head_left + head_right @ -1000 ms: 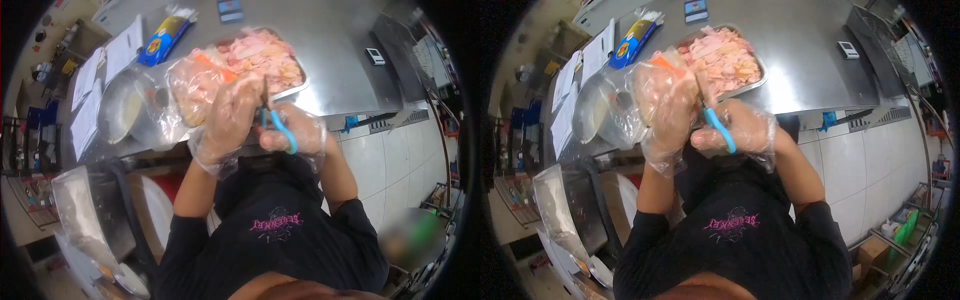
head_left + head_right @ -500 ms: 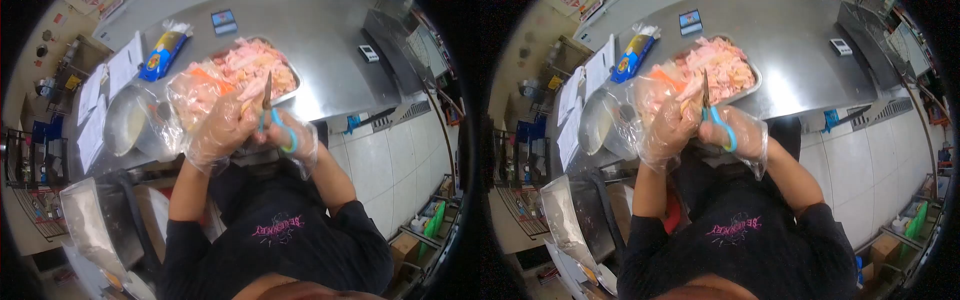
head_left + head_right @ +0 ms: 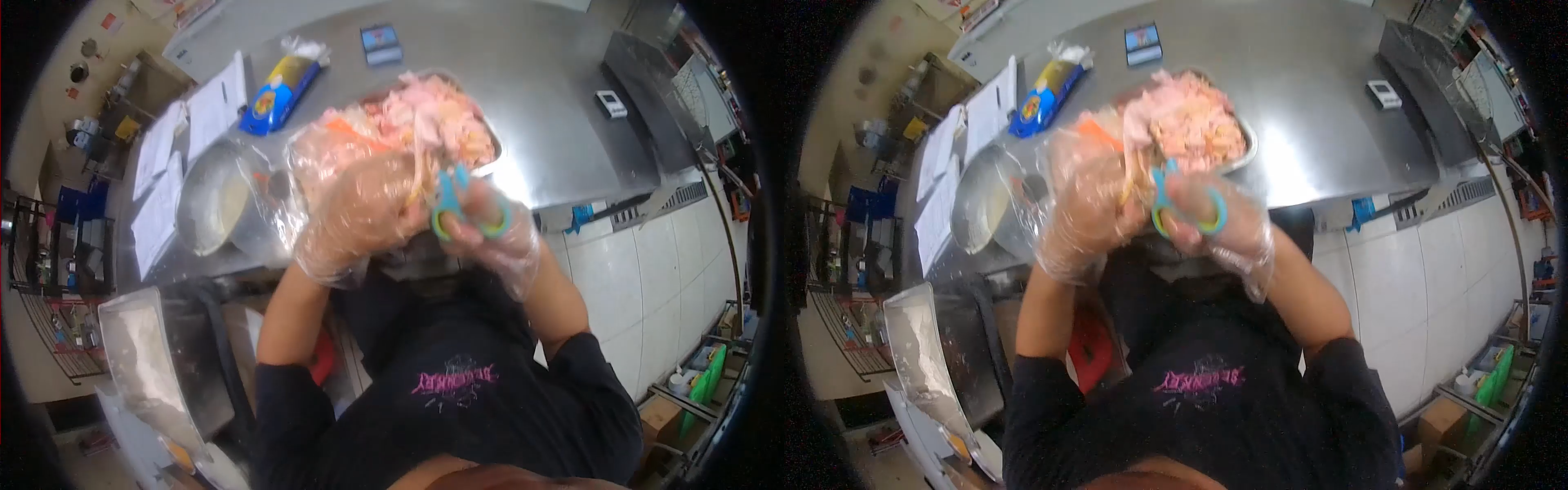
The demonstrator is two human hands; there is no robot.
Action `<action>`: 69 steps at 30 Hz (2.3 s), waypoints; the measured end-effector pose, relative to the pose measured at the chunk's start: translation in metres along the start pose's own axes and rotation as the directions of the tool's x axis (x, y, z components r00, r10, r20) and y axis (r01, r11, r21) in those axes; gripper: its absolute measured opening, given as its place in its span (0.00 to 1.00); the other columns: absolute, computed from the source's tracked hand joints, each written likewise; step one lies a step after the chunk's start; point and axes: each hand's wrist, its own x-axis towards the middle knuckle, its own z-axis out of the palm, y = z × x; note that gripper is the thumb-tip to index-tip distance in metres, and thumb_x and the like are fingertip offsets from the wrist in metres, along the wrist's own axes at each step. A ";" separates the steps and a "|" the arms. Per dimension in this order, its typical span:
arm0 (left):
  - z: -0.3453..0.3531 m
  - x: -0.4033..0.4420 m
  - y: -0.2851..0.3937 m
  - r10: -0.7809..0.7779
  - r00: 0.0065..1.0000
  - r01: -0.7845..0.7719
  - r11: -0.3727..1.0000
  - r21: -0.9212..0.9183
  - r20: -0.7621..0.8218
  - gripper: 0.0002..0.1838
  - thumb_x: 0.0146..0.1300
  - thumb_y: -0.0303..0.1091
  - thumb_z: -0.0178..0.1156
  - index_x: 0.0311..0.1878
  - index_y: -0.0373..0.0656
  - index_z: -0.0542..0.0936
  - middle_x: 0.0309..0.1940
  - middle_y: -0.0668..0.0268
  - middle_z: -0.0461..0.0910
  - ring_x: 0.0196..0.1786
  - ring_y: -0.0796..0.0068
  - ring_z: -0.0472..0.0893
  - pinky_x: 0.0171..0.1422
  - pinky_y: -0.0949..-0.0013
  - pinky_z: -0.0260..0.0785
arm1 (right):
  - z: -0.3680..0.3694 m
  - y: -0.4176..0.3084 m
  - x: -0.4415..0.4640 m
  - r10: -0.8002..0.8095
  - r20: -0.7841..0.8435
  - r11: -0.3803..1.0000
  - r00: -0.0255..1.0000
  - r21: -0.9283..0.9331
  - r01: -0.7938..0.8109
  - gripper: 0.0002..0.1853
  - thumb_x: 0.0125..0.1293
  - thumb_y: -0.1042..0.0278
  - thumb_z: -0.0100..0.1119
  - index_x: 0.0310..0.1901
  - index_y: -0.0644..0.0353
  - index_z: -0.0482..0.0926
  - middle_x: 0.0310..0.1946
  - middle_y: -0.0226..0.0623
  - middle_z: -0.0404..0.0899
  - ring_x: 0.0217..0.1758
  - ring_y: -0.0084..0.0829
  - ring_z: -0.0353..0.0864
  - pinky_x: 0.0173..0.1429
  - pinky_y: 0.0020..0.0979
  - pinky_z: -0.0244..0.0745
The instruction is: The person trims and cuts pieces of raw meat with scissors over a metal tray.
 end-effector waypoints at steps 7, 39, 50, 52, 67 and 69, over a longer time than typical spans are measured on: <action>-0.015 -0.005 0.009 0.035 0.982 -0.061 0.989 0.132 0.185 0.10 0.55 0.32 0.66 0.40 0.43 0.85 0.37 0.60 0.84 0.42 0.56 0.84 0.50 0.54 0.77 | -0.022 0.013 0.009 -0.111 0.122 0.675 0.986 0.737 -0.015 0.46 0.58 0.10 0.37 0.32 0.57 0.72 0.18 0.20 0.61 0.15 0.16 0.55 0.21 0.20 0.52; -0.079 -0.036 -0.021 -0.540 0.750 0.463 0.841 0.279 0.382 0.18 0.72 0.42 0.54 0.54 0.40 0.82 0.51 0.47 0.82 0.58 0.45 0.78 0.64 0.53 0.69 | -0.026 -0.006 -0.052 -0.110 -0.201 0.986 0.973 -0.142 0.082 0.35 0.70 0.29 0.54 0.39 0.64 0.79 0.21 0.19 0.61 0.20 0.12 0.55 0.24 0.19 0.48; -0.052 -0.050 -0.067 -0.381 0.851 0.313 0.920 0.235 0.361 0.18 0.70 0.42 0.60 0.56 0.40 0.79 0.48 0.49 0.82 0.51 0.48 0.81 0.57 0.53 0.72 | -0.039 0.010 -0.050 -0.114 -0.118 0.990 0.986 0.070 0.122 0.27 0.72 0.35 0.56 0.29 0.52 0.73 0.34 0.38 0.70 0.25 0.17 0.59 0.25 0.18 0.57; -0.049 -0.052 -0.065 -0.287 0.901 0.220 0.948 0.230 0.324 0.16 0.67 0.40 0.62 0.51 0.39 0.81 0.42 0.50 0.83 0.47 0.47 0.81 0.54 0.53 0.72 | -0.030 0.002 -0.049 -0.026 -0.143 1.000 0.989 -0.016 0.024 0.29 0.71 0.33 0.55 0.31 0.56 0.74 0.32 0.36 0.70 0.25 0.16 0.59 0.24 0.17 0.55; -0.094 -0.004 0.012 -0.749 0.656 0.735 0.605 -0.307 0.095 0.23 0.78 0.51 0.52 0.54 0.41 0.86 0.32 0.66 0.82 0.29 0.79 0.77 0.34 0.68 0.70 | -0.003 -0.011 -0.004 -0.110 -0.205 0.950 0.972 -0.310 0.042 0.22 0.65 0.53 0.68 0.44 0.65 0.77 0.26 0.25 0.70 0.23 0.14 0.65 0.25 0.18 0.56; -0.064 -0.001 0.007 -0.747 0.653 0.702 0.535 -0.470 0.124 0.24 0.79 0.52 0.52 0.54 0.40 0.86 0.33 0.68 0.82 0.26 0.81 0.74 0.30 0.73 0.68 | 0.012 -0.009 0.019 -0.339 -0.253 0.925 0.906 -0.268 0.271 0.19 0.63 0.61 0.71 0.47 0.62 0.77 0.32 0.28 0.76 0.29 0.17 0.73 0.33 0.22 0.68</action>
